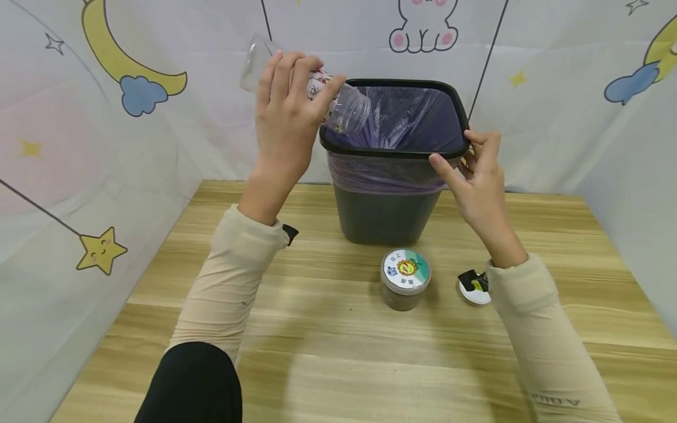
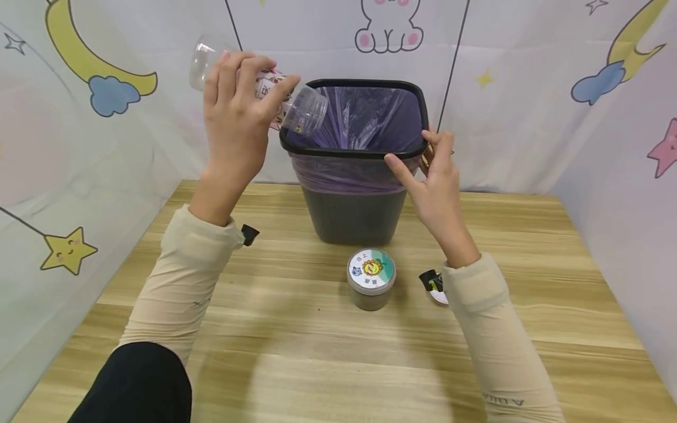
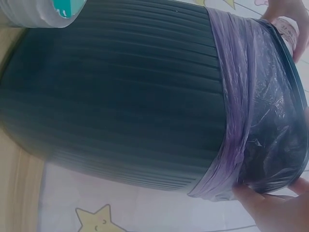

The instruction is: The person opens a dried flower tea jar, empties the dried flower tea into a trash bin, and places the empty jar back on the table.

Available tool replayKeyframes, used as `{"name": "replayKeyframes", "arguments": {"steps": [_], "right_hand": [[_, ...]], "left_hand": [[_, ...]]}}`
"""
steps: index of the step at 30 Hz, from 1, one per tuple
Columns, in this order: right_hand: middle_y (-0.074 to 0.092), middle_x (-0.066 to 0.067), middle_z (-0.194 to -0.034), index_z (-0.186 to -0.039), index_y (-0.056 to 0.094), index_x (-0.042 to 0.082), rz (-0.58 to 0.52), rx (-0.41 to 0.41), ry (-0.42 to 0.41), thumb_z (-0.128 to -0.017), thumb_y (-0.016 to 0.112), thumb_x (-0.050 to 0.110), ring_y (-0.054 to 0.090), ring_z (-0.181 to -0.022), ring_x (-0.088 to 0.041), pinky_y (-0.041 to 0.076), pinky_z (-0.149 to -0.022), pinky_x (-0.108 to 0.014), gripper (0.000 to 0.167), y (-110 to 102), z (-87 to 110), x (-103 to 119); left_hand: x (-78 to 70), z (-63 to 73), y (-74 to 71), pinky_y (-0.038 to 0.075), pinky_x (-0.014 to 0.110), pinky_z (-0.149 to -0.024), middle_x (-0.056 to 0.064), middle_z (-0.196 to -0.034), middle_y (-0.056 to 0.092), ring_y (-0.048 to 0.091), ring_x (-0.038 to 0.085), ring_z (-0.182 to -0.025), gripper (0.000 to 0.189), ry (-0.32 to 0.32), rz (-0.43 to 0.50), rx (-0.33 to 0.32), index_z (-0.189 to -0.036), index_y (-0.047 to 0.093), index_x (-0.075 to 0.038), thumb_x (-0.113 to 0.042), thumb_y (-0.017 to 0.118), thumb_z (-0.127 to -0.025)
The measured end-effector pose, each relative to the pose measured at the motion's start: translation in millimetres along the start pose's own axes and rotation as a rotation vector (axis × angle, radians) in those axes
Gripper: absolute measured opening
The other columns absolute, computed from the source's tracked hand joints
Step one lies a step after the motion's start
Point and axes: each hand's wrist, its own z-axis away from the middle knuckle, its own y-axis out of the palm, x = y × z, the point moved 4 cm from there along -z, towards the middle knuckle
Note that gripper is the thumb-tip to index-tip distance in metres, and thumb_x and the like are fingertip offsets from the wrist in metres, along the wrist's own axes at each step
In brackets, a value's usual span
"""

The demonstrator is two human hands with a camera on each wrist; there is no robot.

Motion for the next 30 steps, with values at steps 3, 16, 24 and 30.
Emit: {"name": "replayKeyframes", "arguments": {"steps": [3,16,24,30], "right_hand": [[0.032,-0.012,-0.158,-0.134,0.031,0.004,-0.002,0.0,0.005,-0.094,0.07,0.031,0.04,-0.14,-0.023,0.038,-0.111,-0.035,0.062,-0.5,-0.1,-0.3],[0.031,-0.012,-0.159,-0.137,0.032,0.005,-0.012,-0.006,0.001,-0.094,0.07,0.029,0.04,-0.14,-0.023,0.038,-0.11,-0.034,0.062,-1.6,0.7,-1.0],[0.032,-0.013,-0.158,-0.141,0.033,0.008,-0.024,-0.001,-0.014,-0.095,0.069,0.027,0.043,-0.138,-0.024,0.04,-0.109,-0.034,0.062,-2.5,1.6,-1.7],[0.037,-0.013,-0.155,-0.144,0.032,0.012,-0.038,0.008,-0.04,-0.096,0.067,0.023,0.046,-0.136,-0.026,0.041,-0.108,-0.034,0.06,-3.3,4.2,-3.5]], "left_hand": [[3.4,1.0,-2.3,0.025,0.036,-0.117,0.007,-0.119,0.061,0.051,0.028,-0.119,0.038,-0.04,0.002,0.024,-0.115,0.074,-0.027,-0.005,0.045,-0.104],[11.2,7.2,-11.6,0.026,0.044,-0.11,0.007,-0.133,0.054,0.039,0.032,-0.127,0.071,-0.276,0.147,0.291,-0.136,0.062,-0.031,0.015,0.059,-0.081],[15.9,10.0,-17.5,0.023,0.043,-0.112,0.008,-0.134,0.055,0.04,0.033,-0.124,0.074,-0.354,0.245,0.345,-0.138,0.061,-0.03,0.003,0.079,-0.074],[19.5,13.7,-19.5,0.031,0.043,-0.105,0.009,-0.134,0.055,0.045,0.035,-0.118,0.076,-0.43,0.261,0.386,-0.141,0.058,-0.03,-0.006,0.083,-0.074]]}}
